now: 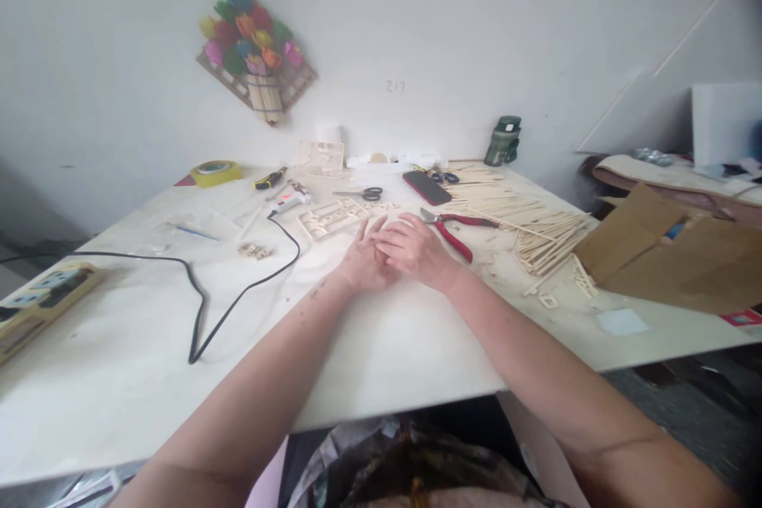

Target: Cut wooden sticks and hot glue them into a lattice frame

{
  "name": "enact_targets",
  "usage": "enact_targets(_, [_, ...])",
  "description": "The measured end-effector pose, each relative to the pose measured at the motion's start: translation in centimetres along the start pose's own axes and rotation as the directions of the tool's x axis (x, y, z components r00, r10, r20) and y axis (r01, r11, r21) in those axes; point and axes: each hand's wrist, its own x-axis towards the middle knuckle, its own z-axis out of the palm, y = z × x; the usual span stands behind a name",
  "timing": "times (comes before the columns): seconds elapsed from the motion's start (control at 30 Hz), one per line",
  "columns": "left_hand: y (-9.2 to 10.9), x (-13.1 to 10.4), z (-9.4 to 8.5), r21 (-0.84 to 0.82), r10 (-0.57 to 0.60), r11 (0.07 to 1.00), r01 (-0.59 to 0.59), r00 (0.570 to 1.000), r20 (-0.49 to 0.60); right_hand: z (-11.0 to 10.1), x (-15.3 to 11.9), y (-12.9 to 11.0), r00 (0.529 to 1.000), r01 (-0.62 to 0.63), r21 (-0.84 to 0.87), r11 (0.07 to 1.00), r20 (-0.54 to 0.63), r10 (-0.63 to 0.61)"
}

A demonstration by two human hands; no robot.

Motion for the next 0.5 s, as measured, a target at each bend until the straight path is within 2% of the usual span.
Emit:
enact_targets(0.1, [0.0,0.0,0.1,0.045,0.038,0.998,-0.038,0.999,-0.011,0.1,0.2,-0.1,0.999,-0.016,0.032,0.999,0.032,0.015])
enact_targets(0.23, [0.0,0.1,0.2,0.05,0.029,0.998,-0.028,0.999,-0.016,0.7,0.3,-0.1,0.998,-0.034,0.057,0.998,0.049,0.031])
enact_targets(0.37, [0.0,0.2,0.2,0.007,-0.011,1.0,0.011,1.0,-0.018,1.0,0.2,0.1,1.0,0.002,0.021,1.0,0.016,-0.002])
enact_targets(0.5, [-0.2,0.2,0.1,-0.083,-0.07,0.994,0.07,0.998,0.002,0.0,0.0,0.2,1.0,-0.002,0.011,1.0,0.025,0.001])
